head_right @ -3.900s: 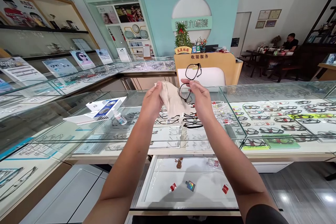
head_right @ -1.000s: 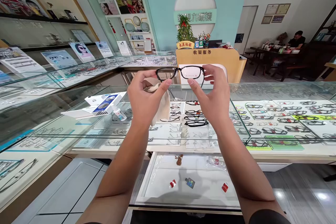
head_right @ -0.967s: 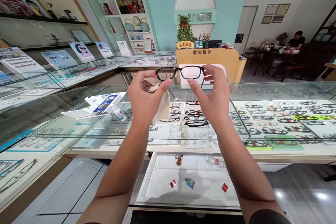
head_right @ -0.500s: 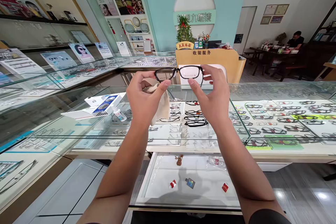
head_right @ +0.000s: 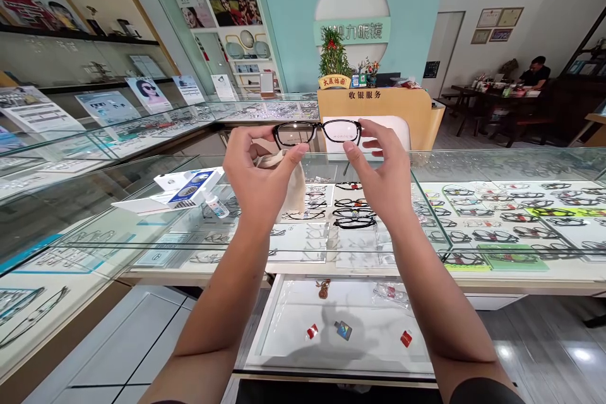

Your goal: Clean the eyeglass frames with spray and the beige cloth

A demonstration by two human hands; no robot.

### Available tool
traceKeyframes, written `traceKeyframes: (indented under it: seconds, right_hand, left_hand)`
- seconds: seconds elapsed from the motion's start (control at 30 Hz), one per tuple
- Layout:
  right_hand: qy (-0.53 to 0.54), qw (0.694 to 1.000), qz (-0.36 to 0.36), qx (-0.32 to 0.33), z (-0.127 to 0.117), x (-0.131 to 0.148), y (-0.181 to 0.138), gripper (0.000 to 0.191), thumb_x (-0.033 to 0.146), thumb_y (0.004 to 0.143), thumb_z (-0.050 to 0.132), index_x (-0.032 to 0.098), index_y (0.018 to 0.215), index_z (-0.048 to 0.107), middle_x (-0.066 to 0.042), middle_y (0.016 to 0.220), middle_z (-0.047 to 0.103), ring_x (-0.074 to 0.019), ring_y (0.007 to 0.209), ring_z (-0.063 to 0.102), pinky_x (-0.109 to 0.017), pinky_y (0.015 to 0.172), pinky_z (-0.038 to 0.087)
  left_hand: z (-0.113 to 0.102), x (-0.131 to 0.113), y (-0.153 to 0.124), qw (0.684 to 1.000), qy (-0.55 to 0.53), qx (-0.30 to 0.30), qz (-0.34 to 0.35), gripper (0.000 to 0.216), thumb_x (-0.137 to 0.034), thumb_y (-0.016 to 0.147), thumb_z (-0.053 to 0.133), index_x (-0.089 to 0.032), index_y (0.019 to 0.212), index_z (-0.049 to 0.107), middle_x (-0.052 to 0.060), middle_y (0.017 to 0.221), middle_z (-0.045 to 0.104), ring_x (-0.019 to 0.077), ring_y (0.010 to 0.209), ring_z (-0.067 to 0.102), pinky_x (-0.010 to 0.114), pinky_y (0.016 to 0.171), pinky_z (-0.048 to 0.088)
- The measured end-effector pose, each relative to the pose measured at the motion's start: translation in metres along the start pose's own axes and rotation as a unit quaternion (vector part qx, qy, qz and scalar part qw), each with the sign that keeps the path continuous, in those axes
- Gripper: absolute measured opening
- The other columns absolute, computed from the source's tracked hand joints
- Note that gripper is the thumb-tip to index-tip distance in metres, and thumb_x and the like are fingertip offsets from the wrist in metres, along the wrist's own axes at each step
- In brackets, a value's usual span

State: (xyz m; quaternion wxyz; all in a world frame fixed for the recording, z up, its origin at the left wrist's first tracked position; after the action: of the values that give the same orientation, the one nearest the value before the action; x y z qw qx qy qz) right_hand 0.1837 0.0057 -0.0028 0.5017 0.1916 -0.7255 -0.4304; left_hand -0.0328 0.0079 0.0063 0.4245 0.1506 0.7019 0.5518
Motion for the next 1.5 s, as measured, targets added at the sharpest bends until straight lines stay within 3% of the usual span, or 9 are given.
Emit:
traceKeyframes:
  seconds: [0.87, 1.13, 1.5]
  right_hand:
    - [-0.003, 1.0, -0.017, -0.004, 0.001, -0.005, 0.0, 0.046, 0.053, 0.097, 0.074, 0.036, 0.138, 0.063, -0.007, 0.143, 0.07, -0.0256, 0.111, 0.076, -0.046, 0.09, 0.065]
    - [-0.037, 0.997, -0.063, -0.033, -0.001, 0.008, -0.004, 0.047, 0.056, 0.099, 0.069, 0.037, 0.141, 0.059, -0.011, 0.145, 0.063, -0.0298, 0.115, 0.071, -0.052, 0.095, 0.064]
    - [-0.049, 0.994, -0.081, -0.046, -0.002, 0.013, -0.004, 0.044, 0.053, 0.098, 0.073, 0.036, 0.137, 0.063, -0.01, 0.136, 0.066, -0.0302, 0.118, 0.07, -0.051, 0.095, 0.063]
  left_hand:
    - [0.002, 0.001, -0.002, 1.0, 0.005, 0.007, 0.029, 0.055, -0.057, 0.084, 0.088, -0.026, 0.125, 0.07, 0.008, 0.123, 0.072, 0.0227, 0.099, 0.069, 0.037, 0.081, 0.054]
    - [0.007, 0.011, -0.001, 0.999, 0.004, 0.033, -0.01, 0.057, -0.061, 0.083, 0.087, -0.029, 0.128, 0.073, 0.006, 0.119, 0.077, 0.0188, 0.081, 0.064, 0.037, 0.078, 0.054]
    - [0.009, 0.017, -0.003, 0.998, -0.024, 0.052, -0.031, 0.056, -0.06, 0.084, 0.086, -0.028, 0.129, 0.072, 0.006, 0.12, 0.076, 0.0152, 0.074, 0.059, 0.035, 0.076, 0.051]
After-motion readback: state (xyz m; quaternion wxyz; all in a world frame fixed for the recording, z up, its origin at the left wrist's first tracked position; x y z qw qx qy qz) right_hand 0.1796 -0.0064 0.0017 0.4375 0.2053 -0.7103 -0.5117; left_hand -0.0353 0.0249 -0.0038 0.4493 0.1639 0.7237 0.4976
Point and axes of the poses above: each hand's wrist, its own y-axis towards the middle knuckle, its own z-axis out of the palm, x = y × z, the point moved 1 cm from there along y, towards the middle knuckle
